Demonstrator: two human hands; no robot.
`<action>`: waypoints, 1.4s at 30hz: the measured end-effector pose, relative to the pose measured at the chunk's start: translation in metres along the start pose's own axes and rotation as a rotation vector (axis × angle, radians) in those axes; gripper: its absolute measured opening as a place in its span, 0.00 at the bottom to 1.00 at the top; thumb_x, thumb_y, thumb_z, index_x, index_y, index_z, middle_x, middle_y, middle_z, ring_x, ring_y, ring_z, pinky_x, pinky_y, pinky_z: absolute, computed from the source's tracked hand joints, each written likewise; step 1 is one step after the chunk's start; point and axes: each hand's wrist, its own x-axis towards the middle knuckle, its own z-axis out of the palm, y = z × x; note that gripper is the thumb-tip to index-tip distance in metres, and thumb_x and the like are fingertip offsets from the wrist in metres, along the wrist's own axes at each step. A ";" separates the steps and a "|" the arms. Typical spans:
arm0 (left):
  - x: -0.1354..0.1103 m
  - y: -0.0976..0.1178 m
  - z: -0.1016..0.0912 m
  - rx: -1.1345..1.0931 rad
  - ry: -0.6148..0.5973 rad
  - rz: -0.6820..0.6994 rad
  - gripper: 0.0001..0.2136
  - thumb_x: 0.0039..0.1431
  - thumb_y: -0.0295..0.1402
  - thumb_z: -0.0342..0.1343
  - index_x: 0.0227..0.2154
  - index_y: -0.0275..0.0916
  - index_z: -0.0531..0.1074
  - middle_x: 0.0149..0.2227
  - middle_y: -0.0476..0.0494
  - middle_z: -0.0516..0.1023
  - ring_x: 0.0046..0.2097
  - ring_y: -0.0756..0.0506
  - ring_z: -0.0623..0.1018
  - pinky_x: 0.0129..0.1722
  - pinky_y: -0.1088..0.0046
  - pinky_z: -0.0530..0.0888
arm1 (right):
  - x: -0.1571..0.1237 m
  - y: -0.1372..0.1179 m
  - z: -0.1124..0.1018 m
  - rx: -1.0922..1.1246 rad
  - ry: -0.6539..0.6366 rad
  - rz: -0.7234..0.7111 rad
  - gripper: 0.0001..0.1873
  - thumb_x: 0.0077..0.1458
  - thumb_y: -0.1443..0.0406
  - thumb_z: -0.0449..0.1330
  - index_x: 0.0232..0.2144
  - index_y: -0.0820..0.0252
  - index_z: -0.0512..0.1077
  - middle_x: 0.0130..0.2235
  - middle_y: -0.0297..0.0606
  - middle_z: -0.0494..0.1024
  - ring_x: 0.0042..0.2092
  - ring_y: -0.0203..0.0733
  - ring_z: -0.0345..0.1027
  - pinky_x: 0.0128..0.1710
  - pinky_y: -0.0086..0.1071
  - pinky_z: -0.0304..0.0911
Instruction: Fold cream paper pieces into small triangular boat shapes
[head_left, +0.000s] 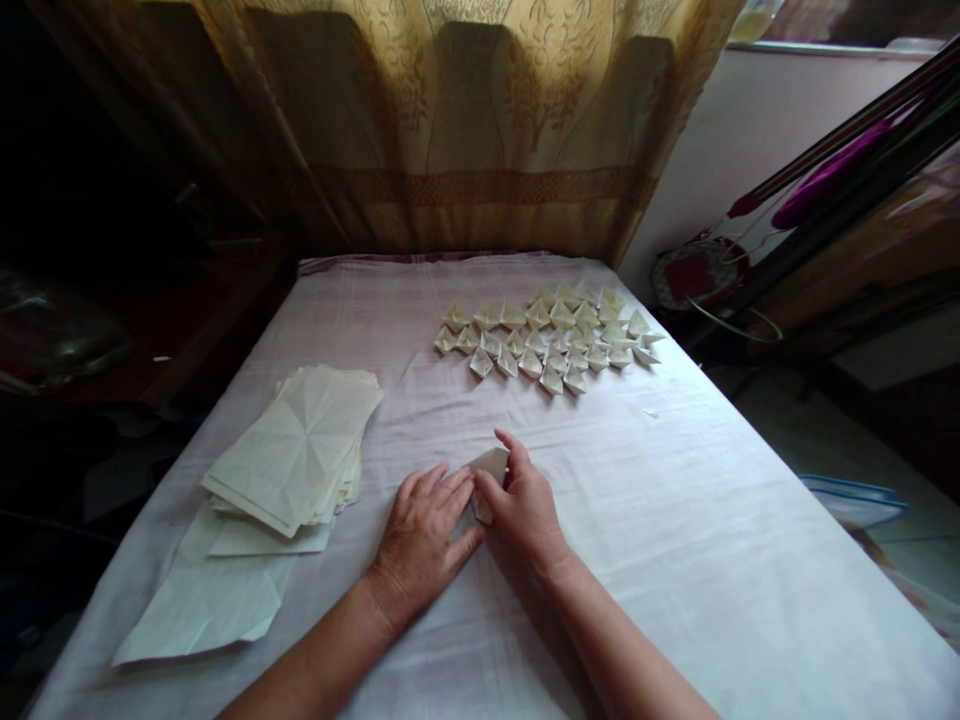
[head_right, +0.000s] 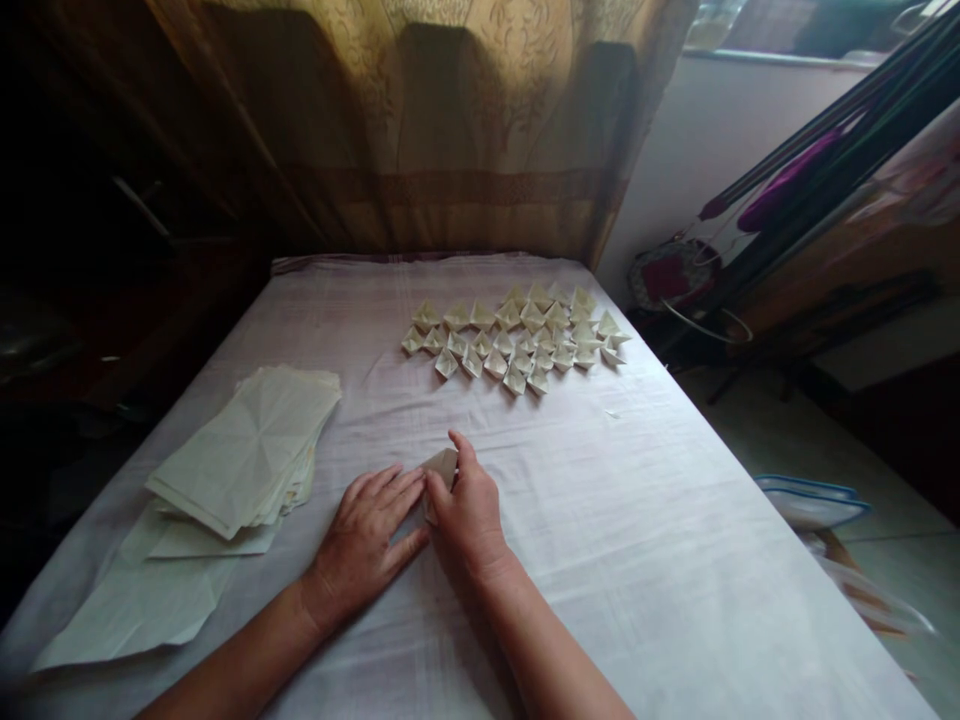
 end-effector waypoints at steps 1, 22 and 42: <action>-0.001 0.001 0.002 0.012 -0.010 0.005 0.20 0.64 0.39 0.55 0.57 0.41 0.70 0.56 0.38 0.76 0.60 0.37 0.70 0.62 0.52 0.62 | 0.001 0.001 -0.004 -0.048 -0.005 -0.034 0.29 0.51 0.61 0.59 0.56 0.61 0.70 0.30 0.35 0.78 0.29 0.39 0.68 0.33 0.32 0.65; 0.029 -0.019 -0.024 -0.050 -0.302 0.197 0.16 0.58 0.36 0.61 0.49 0.43 0.72 0.57 0.43 0.76 0.61 0.36 0.69 0.66 0.49 0.50 | -0.004 0.015 -0.057 -0.330 -0.333 -0.294 0.17 0.52 0.71 0.58 0.44 0.54 0.75 0.41 0.36 0.76 0.33 0.37 0.69 0.35 0.30 0.62; 0.022 -0.030 -0.012 -0.108 -0.168 0.154 0.10 0.69 0.32 0.47 0.42 0.41 0.73 0.51 0.44 0.80 0.56 0.44 0.75 0.65 0.54 0.58 | -0.001 0.014 -0.054 -0.518 -0.291 -0.560 0.09 0.58 0.65 0.61 0.42 0.55 0.77 0.42 0.39 0.75 0.41 0.42 0.69 0.41 0.33 0.63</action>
